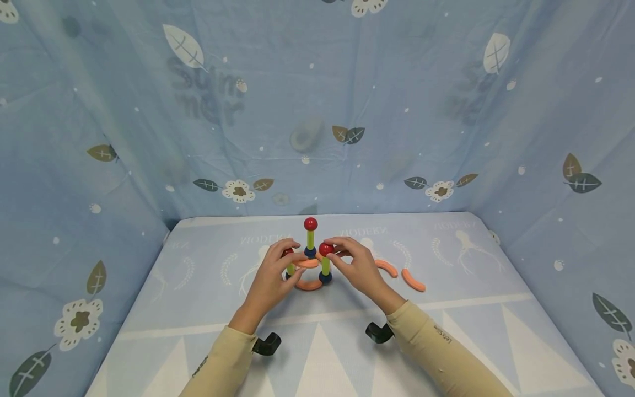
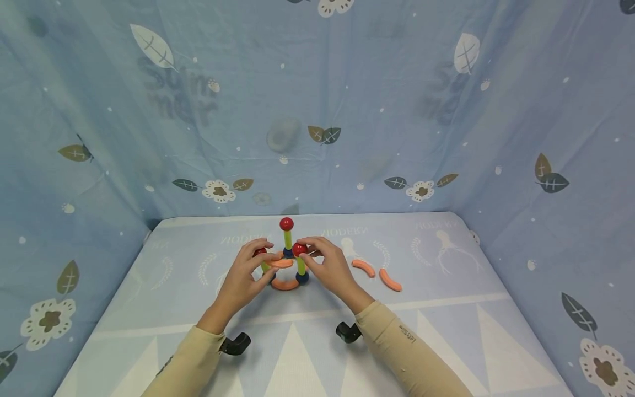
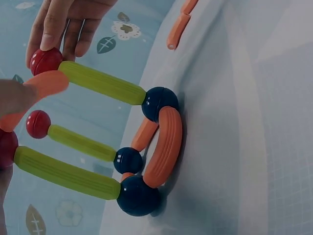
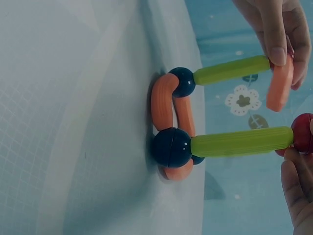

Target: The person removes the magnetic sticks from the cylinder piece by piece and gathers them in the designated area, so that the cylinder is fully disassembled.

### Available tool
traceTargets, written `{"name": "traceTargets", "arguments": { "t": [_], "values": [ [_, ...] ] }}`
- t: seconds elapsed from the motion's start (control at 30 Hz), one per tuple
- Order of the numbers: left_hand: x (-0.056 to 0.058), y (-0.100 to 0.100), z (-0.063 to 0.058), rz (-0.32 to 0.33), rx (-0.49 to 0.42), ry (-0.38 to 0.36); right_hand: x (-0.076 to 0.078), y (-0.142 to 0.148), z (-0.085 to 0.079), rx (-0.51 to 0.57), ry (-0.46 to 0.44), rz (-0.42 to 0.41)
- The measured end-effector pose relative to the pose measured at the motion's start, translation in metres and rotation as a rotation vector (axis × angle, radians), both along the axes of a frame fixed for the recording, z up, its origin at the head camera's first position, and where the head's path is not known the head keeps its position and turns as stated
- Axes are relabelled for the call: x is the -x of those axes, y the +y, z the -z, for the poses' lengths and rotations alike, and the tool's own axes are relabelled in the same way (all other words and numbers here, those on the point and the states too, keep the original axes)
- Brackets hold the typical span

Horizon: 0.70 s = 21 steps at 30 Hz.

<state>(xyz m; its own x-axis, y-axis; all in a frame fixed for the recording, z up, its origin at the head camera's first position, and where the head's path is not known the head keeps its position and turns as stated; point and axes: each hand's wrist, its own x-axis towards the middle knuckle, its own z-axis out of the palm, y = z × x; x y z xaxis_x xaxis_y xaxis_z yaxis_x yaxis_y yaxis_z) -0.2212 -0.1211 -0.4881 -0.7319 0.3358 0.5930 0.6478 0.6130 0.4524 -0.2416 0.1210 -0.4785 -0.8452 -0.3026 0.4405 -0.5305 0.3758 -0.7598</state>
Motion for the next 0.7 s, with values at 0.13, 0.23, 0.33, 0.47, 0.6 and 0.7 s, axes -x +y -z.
{"name": "traceTargets", "arguments": {
  "t": [0.13, 0.23, 0.33, 0.47, 0.6, 0.7],
  "values": [
    [0.0009, -0.0005, 0.0037, 0.003, -0.002, 0.004, 0.0005, 0.0004, 0.0003, -0.003, 0.002, -0.002],
    [0.0014, -0.0005, 0.0052, -0.002, 0.004, -0.012, 0.0013, 0.0008, 0.0005, -0.01, 0.003, 0.003],
    [0.0024, -0.0004, 0.0057, -0.005, 0.002, -0.037, 0.002, 0.0013, 0.0008, -0.013, 0.003, 0.008],
    [0.0045, -0.0001, 0.0058, -0.007, 0.003, -0.059, 0.0021, 0.0018, 0.0008, -0.009, 0.003, 0.009],
    [0.0067, 0.0006, 0.0052, -0.007, 0.0, -0.062, 0.0023, 0.002, 0.0011, -0.002, 0.009, 0.01],
    [0.0081, 0.0012, 0.0047, -0.012, -0.01, -0.061, 0.0033, 0.0017, 0.0022, 0.001, 0.013, 0.007]
  ]
}}
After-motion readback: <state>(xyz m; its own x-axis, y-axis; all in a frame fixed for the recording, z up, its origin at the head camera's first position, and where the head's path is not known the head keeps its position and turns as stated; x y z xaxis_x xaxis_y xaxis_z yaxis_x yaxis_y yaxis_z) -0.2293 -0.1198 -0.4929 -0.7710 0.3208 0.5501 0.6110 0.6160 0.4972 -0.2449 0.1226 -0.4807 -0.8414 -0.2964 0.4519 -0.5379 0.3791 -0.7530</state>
